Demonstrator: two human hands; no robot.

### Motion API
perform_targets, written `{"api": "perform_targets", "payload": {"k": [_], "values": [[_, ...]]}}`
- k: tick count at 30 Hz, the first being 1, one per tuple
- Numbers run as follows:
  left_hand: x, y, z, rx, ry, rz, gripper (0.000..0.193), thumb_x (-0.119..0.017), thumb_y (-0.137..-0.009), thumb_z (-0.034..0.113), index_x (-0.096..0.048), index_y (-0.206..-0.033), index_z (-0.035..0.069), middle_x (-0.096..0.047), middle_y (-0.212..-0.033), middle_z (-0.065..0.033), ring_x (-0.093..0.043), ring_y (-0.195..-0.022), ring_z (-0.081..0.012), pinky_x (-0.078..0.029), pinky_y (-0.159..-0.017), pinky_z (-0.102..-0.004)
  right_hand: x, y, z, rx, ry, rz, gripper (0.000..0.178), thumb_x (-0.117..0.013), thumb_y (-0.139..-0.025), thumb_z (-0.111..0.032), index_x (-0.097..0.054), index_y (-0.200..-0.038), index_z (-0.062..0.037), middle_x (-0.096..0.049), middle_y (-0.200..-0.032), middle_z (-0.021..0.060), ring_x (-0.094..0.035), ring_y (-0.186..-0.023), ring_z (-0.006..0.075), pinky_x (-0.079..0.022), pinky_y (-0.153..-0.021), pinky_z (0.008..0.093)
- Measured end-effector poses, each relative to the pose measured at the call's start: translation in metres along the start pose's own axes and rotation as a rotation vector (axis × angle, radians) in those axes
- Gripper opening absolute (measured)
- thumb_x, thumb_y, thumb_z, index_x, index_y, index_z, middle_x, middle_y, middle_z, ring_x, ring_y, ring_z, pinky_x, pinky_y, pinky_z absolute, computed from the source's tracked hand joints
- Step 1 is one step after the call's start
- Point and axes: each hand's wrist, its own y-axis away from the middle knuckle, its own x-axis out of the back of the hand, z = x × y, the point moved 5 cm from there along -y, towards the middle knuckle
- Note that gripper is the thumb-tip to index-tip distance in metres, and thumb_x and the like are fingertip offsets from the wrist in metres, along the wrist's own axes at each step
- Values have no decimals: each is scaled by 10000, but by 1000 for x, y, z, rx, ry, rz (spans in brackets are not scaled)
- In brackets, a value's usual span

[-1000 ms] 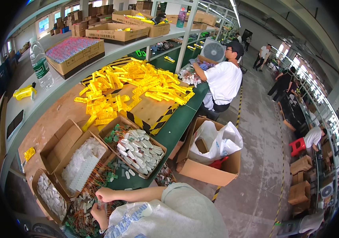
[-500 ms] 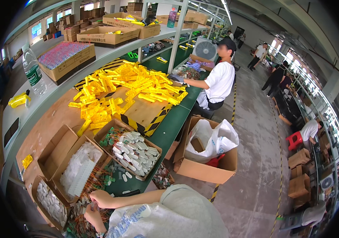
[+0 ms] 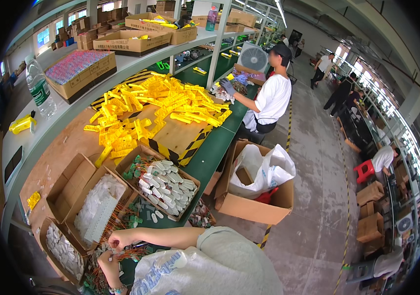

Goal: The person assembles electrical components by hand, inserting small wires and metal pins into plastic housings at a factory workbench.

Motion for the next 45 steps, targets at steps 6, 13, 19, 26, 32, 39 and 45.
{"api": "perform_targets", "payload": {"k": [6, 13, 19, 26, 32, 39, 45], "values": [[-2, -4, 3, 34, 72, 7, 116, -603, -581, -50, -562, -689, -38, -515, -588, -164, -508, -550, -328, -383, -508, -371, 11, 12, 7, 46, -74, 151, 152, -655, -708, -20, -507, -740, -10, -498, -650, -9, -448, -612, 72, -373, -564, 239], [-1, 18, -48, 175, -241, -58, 158, -635, -599, -36, -573, -745, -32, -551, -637, -179, -545, -561, -319, -404, -511, -370, 48, 56, 3, -36, -145, 301, 130, -643, -749, -50, -514, -753, -35, -482, -667, -35, -432, -617, 58, -371, -580, 219], [4, 32, -49, 264, -265, 2, 153, -651, -637, -7, -537, -736, -35, -502, -614, -183, -499, -543, -325, -376, -502, -376, 76, 89, -26, -14, -114, 424, 115, -584, -752, 14, -565, -857, -29, -534, -751, -23, -493, -715, 59, -415, -651, 202], [-10, 51, -61, 277, -369, -45, 139, -650, -646, 18, -558, -745, -16, -524, -623, -188, -525, -561, -341, -387, -494, -386, 75, 73, -34, 89, 506, 638, 87, -622, -748, -69, -567, -810, -46, -527, -740, 50, -516, -691, 181, -405, -615, 299], [-33, 59, -43, 157, -438, -76, 121, -627, -621, 41, -586, -735, 28, -555, -619, -137, -550, -589, -328, -422, -519, -411, 24, 9, -9, 211, 335, 686, 110, -589, -774, -71, -512, -837, -23, -515, -782, 73, -510, -701, 192, -404, -638, 304], [-36, 68, -35, 127, -298, -14, 97, -621, -638, 47, -576, -720, 23, -543, -648, -166, -524, -593, -355, -393, -518, -418, -25, -75, 3, -2, -158, 547, 169, -584, -798, -108, -491, -900, -11, -544, -709, 49, -531, -627, 113, -429, -573, 272], [-38, 76, -49, 195, -344, -61, 90, -601, -649, 35, -602, -738, 28, -587, -682, -144, -561, -616, -319, -431, -531, -409, -31, -99, 119, -297, 650, 285, 316, -620, -754, -323, -566, -857, -29, -605, -770, 131, -582, -666, 294, -446, -605, 397]]}}
